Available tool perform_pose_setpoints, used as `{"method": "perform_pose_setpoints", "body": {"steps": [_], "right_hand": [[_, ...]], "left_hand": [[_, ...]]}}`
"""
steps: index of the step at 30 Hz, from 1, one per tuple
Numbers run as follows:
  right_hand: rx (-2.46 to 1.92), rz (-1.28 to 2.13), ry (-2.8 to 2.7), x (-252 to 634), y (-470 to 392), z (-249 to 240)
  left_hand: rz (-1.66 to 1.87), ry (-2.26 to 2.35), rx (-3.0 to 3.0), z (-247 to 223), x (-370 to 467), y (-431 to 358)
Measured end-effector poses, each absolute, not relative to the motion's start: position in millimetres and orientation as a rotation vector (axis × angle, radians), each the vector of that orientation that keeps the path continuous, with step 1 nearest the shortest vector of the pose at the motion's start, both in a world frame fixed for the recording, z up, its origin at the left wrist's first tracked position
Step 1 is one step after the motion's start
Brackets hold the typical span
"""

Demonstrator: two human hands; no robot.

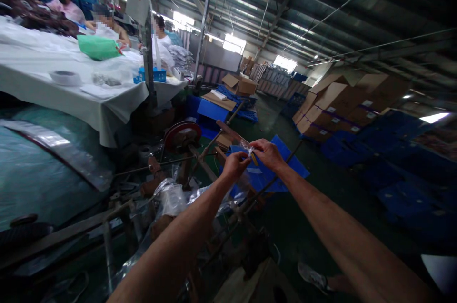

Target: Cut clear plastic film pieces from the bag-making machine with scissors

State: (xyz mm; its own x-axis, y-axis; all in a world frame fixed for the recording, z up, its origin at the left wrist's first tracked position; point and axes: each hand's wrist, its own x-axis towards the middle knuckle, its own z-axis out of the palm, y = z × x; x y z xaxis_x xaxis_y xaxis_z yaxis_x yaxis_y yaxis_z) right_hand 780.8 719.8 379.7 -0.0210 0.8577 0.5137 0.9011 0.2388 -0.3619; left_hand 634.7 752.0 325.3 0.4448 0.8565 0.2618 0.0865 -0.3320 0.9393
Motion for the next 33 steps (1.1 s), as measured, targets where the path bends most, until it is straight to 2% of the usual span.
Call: {"method": "perform_pose_setpoints", "body": {"steps": [15, 21, 33], "right_hand": [[-1.782, -0.222, -1.812, 763, 738, 388], [-1.703, -0.304, -1.878, 742, 740, 394], [-1.571, -0.085, -1.221, 778, 783, 388]], "left_hand": [[0.969, 0.744, 1.629, 313, 636, 758], [0.983, 0.791, 1.619, 311, 635, 759], [0.973, 1.005, 2.083, 292, 633, 760]]}}
